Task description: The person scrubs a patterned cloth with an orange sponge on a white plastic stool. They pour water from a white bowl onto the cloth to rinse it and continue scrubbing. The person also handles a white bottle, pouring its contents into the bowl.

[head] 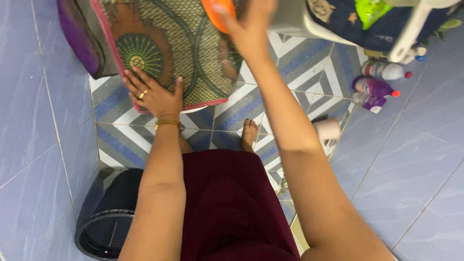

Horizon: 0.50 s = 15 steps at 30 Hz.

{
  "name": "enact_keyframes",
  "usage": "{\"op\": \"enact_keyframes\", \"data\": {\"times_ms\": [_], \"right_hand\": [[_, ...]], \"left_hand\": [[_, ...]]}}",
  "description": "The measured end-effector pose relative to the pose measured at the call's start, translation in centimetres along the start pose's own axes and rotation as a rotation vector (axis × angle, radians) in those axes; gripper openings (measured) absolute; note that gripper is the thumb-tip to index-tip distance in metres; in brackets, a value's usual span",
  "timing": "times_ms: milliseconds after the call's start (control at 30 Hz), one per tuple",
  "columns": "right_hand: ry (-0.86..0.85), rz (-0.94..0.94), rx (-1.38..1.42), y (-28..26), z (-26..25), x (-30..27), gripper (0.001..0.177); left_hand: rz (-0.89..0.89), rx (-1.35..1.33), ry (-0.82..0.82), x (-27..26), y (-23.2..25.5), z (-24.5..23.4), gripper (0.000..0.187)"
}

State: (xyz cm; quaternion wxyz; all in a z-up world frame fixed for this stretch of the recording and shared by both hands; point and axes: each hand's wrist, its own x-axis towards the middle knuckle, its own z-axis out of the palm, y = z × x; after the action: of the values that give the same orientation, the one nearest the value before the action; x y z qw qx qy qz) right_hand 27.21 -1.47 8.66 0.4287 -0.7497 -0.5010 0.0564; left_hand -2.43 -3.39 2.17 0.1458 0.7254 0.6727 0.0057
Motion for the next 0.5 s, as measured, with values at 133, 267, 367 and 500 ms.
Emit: {"op": "enact_keyframes", "data": {"times_ms": [133, 267, 367, 500], "right_hand": [[0.262, 0.190, 0.037, 7.0, -12.2, -4.3, 0.046], [0.401, 0.517, -0.266, 21.8, -20.2, -5.4, 0.042], [0.439, 0.564, -0.302, 29.5, -21.8, -5.8, 0.046], [0.488, 0.497, -0.250, 32.7, -20.2, -4.1, 0.050]], "left_hand": [[-0.010, -0.007, -0.060, 0.2, 0.1, -0.9, 0.129], [-0.031, 0.022, -0.104, 0.4, 0.8, -2.0, 0.129], [-0.144, 0.006, -0.197, 0.3, 1.9, -2.9, 0.127], [0.072, -0.135, 0.162, -2.2, 4.9, -2.1, 0.095]]}}
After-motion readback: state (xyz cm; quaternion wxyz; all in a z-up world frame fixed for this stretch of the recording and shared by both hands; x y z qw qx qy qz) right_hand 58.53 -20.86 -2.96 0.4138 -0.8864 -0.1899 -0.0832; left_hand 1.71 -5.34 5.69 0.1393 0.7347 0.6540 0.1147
